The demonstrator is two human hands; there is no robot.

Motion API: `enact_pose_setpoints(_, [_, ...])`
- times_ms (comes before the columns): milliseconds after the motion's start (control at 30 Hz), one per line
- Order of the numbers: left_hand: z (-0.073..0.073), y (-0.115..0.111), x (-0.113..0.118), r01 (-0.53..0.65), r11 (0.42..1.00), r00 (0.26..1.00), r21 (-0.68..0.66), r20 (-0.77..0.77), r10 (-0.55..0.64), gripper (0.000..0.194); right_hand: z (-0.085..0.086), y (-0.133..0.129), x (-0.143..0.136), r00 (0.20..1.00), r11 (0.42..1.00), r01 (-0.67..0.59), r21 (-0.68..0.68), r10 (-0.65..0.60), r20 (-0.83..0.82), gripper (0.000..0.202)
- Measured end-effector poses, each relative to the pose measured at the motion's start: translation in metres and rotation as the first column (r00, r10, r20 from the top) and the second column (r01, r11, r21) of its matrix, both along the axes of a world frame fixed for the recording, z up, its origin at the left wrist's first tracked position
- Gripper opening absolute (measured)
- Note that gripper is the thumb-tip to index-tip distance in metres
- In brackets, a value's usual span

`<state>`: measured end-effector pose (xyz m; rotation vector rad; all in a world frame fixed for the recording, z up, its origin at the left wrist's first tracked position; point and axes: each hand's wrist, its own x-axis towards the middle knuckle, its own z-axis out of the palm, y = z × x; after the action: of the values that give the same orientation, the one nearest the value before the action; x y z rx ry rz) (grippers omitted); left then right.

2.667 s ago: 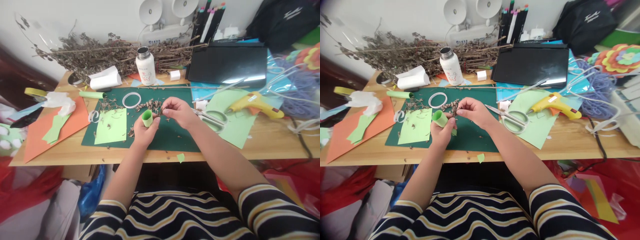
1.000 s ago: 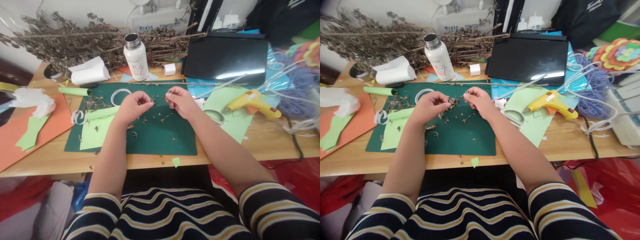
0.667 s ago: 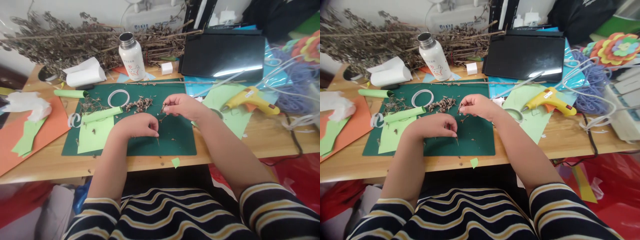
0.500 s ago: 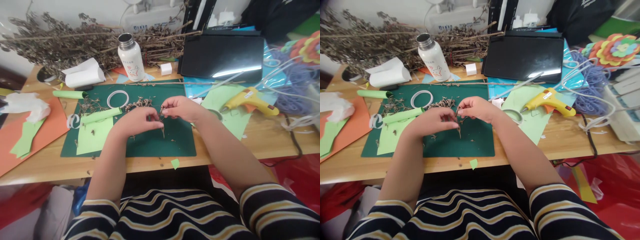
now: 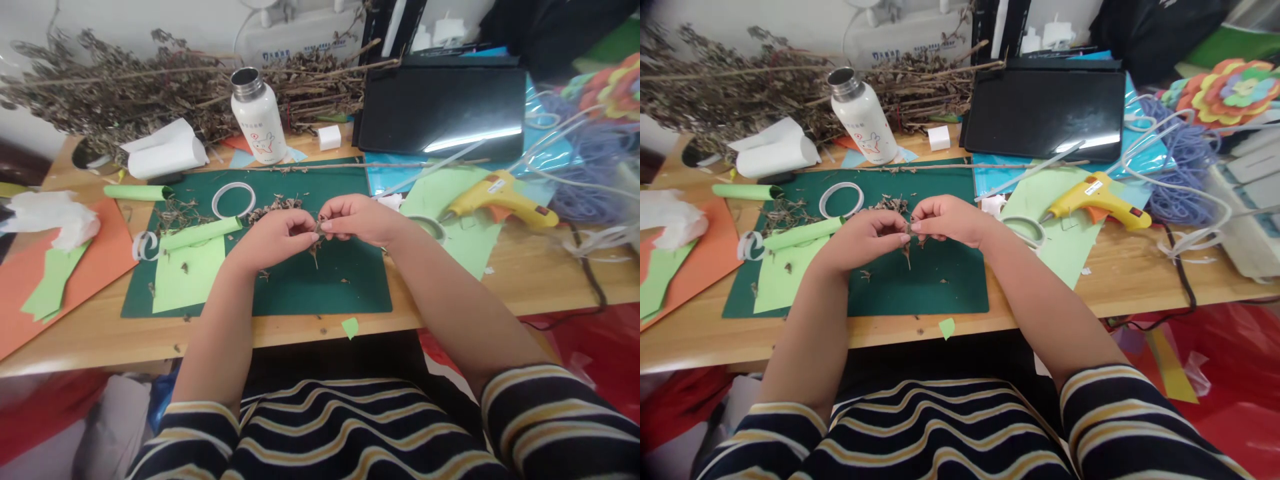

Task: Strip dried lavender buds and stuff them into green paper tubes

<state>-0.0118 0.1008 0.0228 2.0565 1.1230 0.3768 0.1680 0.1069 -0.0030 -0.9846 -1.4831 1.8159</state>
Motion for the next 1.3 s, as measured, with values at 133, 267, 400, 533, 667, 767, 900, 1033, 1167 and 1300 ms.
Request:
enact_pose_setpoints(133, [0.001,0.002,-0.004,0.022,0.985,0.993,-0.170,0.120,-0.002,0.014,-0.002,-0.001,0.000,0.997,0.998,-0.056,0.014,0.057,-0.048,0.008])
enact_pose_setpoints(267, [0.001,0.003,-0.007,0.016,0.953,0.955,-0.304,0.288,0.076,0.013,-0.004,0.000,0.001,0.992,0.998,-0.031,0.059,0.038,-0.120,0.011])
enact_pose_setpoints(400, [-0.001,0.004,-0.006,-0.038,0.945,0.924,-0.326,0.348,0.157,0.013,-0.006,0.002,0.003,0.990,0.994,0.027,0.104,-0.012,-0.141,0.014])
enact_pose_setpoints(533, [-0.001,0.004,-0.007,-0.001,0.944,0.932,-0.331,0.342,0.121,0.015,0.000,0.002,0.008,0.995,0.989,-0.043,0.144,0.055,-0.082,0.018])
enact_pose_setpoints(667, [0.002,0.006,-0.011,0.062,0.932,0.969,-0.358,0.245,0.029,0.019,0.011,-0.001,0.013,0.941,0.936,-0.291,0.200,0.241,0.239,0.024])
enact_pose_setpoints(767, [0.001,0.007,-0.011,0.129,0.912,0.985,-0.389,0.160,-0.071,0.020,0.015,-0.003,0.010,0.740,0.892,-0.437,0.111,0.287,0.609,0.037])
enact_pose_setpoints(900, [-0.005,0.007,-0.008,0.084,0.922,0.971,-0.377,0.239,0.010,0.018,0.016,-0.005,0.006,0.652,0.906,-0.391,0.164,0.147,0.744,0.038])
enact_pose_setpoints(1033, [-0.010,0.006,-0.004,-0.008,0.945,0.871,-0.327,0.461,0.167,0.023,0.016,-0.007,0.008,0.851,0.913,-0.310,0.265,0.142,0.506,0.037])
enact_pose_setpoints(1167, [-0.014,0.008,0.000,-0.122,0.952,0.764,-0.279,0.587,0.270,0.026,0.014,-0.010,0.004,0.922,0.905,-0.185,0.382,0.025,0.386,0.028])
enact_pose_setpoints(1300, [-0.018,0.012,-0.001,-0.261,0.923,0.599,-0.282,0.703,0.384,0.028,0.015,-0.012,0.000,0.941,0.883,-0.077,0.462,-0.089,0.327,0.020])
